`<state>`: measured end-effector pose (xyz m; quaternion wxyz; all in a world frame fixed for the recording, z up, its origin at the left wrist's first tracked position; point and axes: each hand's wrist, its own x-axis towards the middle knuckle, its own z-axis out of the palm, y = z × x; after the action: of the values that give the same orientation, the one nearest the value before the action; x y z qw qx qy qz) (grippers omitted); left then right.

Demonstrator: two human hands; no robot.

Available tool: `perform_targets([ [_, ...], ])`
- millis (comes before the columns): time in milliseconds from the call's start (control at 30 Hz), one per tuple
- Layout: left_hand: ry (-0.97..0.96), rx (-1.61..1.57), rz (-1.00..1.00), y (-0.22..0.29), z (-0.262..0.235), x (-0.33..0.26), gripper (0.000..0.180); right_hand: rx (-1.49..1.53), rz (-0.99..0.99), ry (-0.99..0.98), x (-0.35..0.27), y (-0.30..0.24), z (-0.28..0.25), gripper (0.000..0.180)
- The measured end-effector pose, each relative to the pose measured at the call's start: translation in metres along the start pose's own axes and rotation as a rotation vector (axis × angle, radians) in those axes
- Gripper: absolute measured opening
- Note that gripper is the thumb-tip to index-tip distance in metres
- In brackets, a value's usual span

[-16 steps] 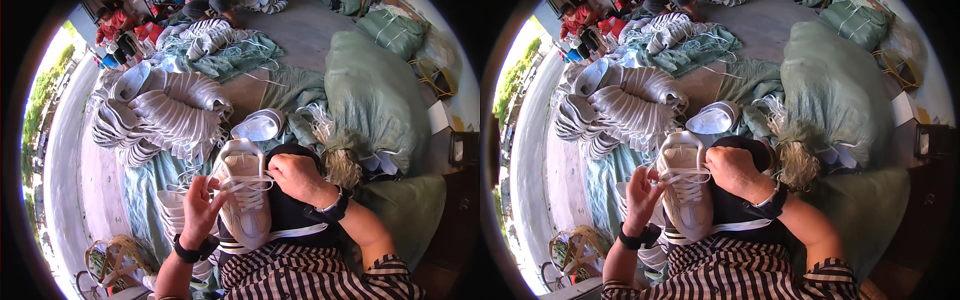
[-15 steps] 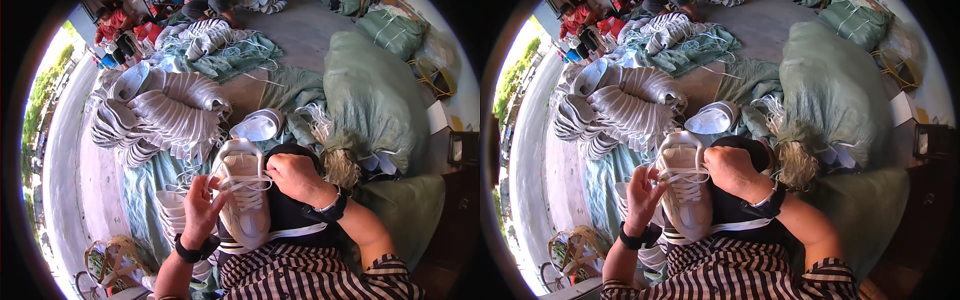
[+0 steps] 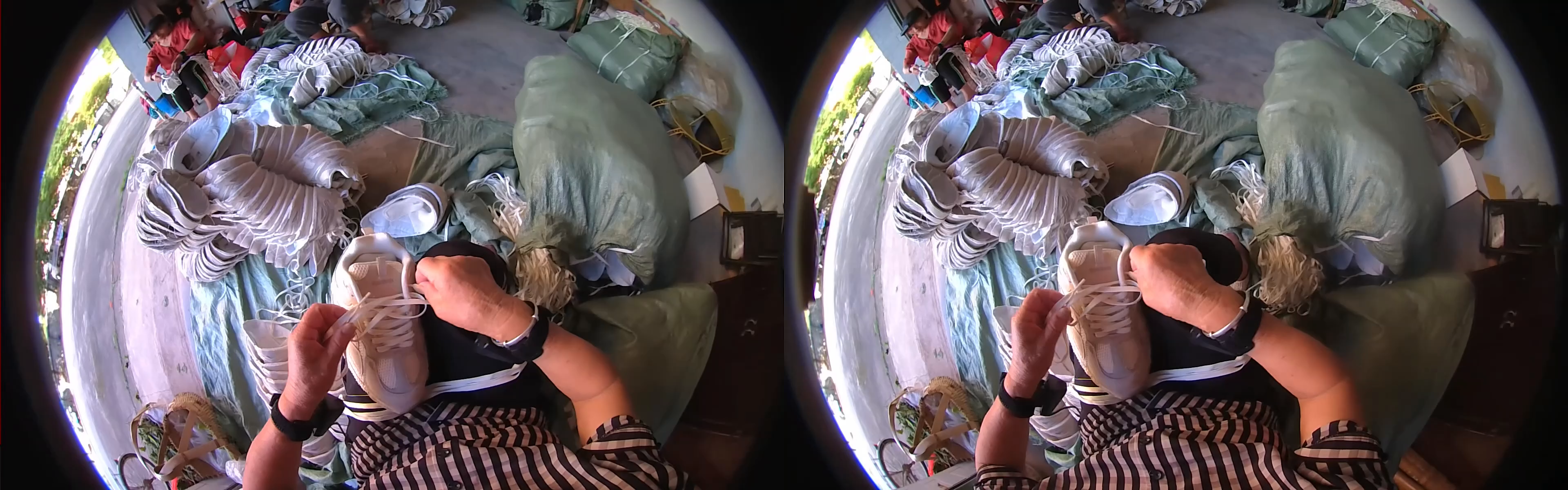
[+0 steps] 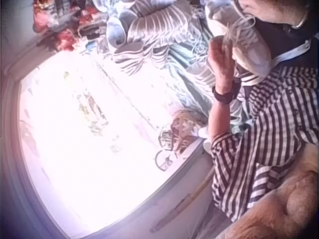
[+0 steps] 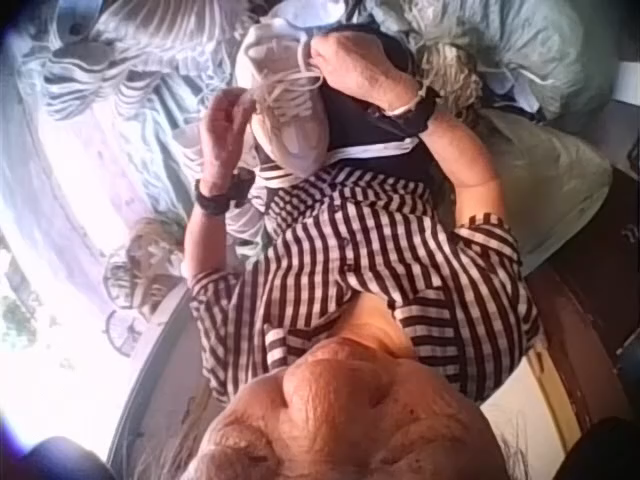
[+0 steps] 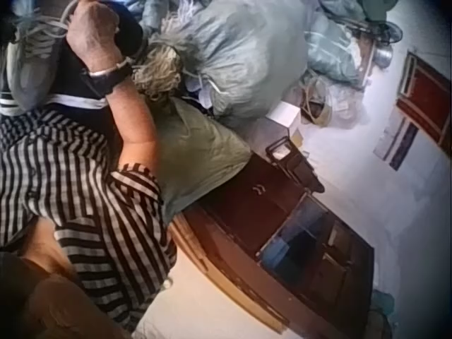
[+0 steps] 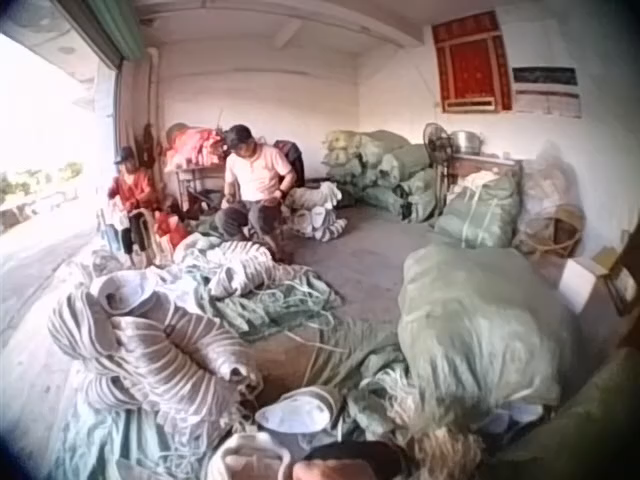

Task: The recorder is lacing white sneakers as part of a manufacturing or finishing process.

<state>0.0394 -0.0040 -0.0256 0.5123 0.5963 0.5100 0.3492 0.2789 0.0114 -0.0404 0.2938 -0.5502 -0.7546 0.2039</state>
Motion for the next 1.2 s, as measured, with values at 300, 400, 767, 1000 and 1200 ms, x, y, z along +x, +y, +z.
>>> perform_targets([
  [300,0.374,-0.353,0.045,0.009,-0.078,0.010,0.014,0.076,0.101,-0.147,0.009,0.006,-0.007,0.012],
  [400,0.512,-0.555,0.081,0.006,-0.109,0.013,0.018,0.173,0.145,-0.161,0.008,0.004,-0.010,0.013],
  [767,0.349,-0.495,0.121,-0.003,-0.112,0.016,0.019,0.124,0.113,-0.159,0.009,0.005,-0.004,0.012],
  [1000,0.094,-0.079,0.077,0.003,-0.028,0.017,0.013,0.140,-0.264,-0.248,0.015,0.007,-0.011,0.005],
  [1200,-0.082,0.052,-0.043,-0.010,-0.015,0.017,0.015,-0.066,-0.198,-0.215,0.021,-0.001,-0.014,0.007],
])
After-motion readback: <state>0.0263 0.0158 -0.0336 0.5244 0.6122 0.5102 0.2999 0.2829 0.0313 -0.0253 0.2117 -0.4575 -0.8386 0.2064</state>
